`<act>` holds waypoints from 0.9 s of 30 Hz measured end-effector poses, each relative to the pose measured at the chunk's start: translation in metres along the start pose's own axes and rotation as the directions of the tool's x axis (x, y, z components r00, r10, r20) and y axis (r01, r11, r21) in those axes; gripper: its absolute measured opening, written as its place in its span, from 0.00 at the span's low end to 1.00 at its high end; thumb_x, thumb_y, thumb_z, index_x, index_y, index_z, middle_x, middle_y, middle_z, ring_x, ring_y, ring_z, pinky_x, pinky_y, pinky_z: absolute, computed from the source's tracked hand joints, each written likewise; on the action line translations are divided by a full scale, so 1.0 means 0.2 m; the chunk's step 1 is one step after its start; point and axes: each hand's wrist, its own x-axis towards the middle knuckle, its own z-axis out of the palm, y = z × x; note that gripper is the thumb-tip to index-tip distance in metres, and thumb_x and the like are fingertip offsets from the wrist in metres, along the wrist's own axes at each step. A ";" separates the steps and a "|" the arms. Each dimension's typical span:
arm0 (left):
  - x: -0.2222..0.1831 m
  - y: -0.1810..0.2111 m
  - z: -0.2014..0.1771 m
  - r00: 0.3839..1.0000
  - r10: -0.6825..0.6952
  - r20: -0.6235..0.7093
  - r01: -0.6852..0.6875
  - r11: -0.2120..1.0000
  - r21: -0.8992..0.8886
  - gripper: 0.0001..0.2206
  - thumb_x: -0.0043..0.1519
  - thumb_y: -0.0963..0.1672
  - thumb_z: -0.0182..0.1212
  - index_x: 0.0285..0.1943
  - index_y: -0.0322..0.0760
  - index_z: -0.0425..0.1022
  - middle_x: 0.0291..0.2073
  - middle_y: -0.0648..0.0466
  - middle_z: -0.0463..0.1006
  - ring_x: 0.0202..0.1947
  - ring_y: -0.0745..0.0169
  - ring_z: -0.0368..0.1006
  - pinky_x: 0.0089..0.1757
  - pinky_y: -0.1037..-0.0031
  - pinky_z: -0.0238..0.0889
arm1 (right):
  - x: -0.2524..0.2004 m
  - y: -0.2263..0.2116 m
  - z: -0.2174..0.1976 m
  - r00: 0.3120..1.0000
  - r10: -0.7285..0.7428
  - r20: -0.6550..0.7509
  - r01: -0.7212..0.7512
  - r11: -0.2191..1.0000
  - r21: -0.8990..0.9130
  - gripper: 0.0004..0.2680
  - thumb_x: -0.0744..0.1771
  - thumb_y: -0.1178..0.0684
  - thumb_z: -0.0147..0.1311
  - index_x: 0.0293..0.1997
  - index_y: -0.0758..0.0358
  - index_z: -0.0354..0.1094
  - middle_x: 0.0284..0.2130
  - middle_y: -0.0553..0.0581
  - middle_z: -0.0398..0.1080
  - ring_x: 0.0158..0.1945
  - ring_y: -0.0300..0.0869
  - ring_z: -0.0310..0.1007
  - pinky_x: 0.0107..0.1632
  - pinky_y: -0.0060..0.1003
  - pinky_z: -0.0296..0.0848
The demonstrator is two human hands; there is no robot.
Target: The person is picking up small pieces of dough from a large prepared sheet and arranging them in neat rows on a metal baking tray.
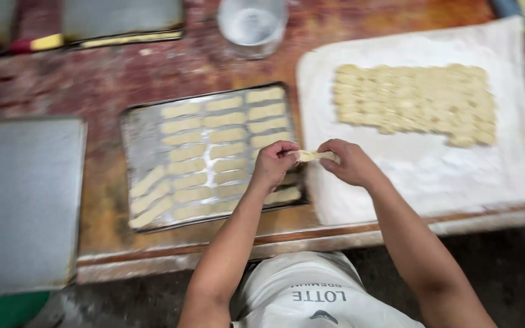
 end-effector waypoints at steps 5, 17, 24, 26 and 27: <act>0.02 -0.27 0.62 0.988 0.004 0.152 -0.063 0.922 0.382 0.08 0.54 0.39 0.64 0.41 0.40 0.82 0.34 0.51 0.80 0.33 0.62 0.78 0.36 0.74 0.74 | -0.33 0.62 -0.25 0.971 0.237 0.026 -0.223 0.941 -0.255 0.11 0.65 0.50 0.55 0.51 0.56 0.73 0.46 0.62 0.75 0.53 0.59 0.72 0.53 0.52 0.72; -0.07 -0.37 0.89 0.728 0.399 0.557 -0.625 0.056 0.778 0.05 0.58 0.45 0.58 0.39 0.49 0.80 0.39 0.58 0.75 0.45 0.54 0.70 0.43 0.65 0.63 | -0.50 0.92 -0.16 0.972 0.128 -0.197 -0.216 0.815 -0.538 0.09 0.67 0.45 0.53 0.52 0.43 0.74 0.51 0.47 0.70 0.60 0.47 0.64 0.59 0.47 0.64; -0.10 -0.35 0.83 0.764 0.273 0.584 -0.613 0.025 0.790 0.08 0.61 0.46 0.56 0.44 0.49 0.80 0.43 0.58 0.77 0.48 0.56 0.71 0.46 0.66 0.61 | -0.58 0.96 -0.25 0.915 -0.021 -0.404 -0.234 0.787 -0.570 0.13 0.66 0.48 0.55 0.56 0.46 0.73 0.52 0.50 0.70 0.58 0.51 0.64 0.55 0.50 0.64; -0.11 -0.38 0.83 0.770 0.277 0.574 -0.606 0.036 0.795 0.07 0.61 0.46 0.56 0.43 0.48 0.80 0.44 0.57 0.77 0.49 0.54 0.70 0.45 0.66 0.61 | -0.54 0.88 -0.19 0.925 -0.094 -0.369 -0.128 0.836 -0.534 0.11 0.65 0.48 0.56 0.52 0.45 0.74 0.51 0.50 0.70 0.57 0.52 0.65 0.54 0.49 0.66; -0.09 -0.39 0.83 0.770 0.288 0.569 -0.605 0.044 0.795 0.07 0.61 0.45 0.57 0.43 0.47 0.80 0.45 0.56 0.77 0.49 0.53 0.70 0.45 0.65 0.62 | -0.50 0.84 -0.17 0.922 -0.172 -0.346 -0.023 0.869 -0.495 0.09 0.64 0.49 0.57 0.48 0.45 0.76 0.49 0.50 0.71 0.55 0.53 0.67 0.52 0.49 0.67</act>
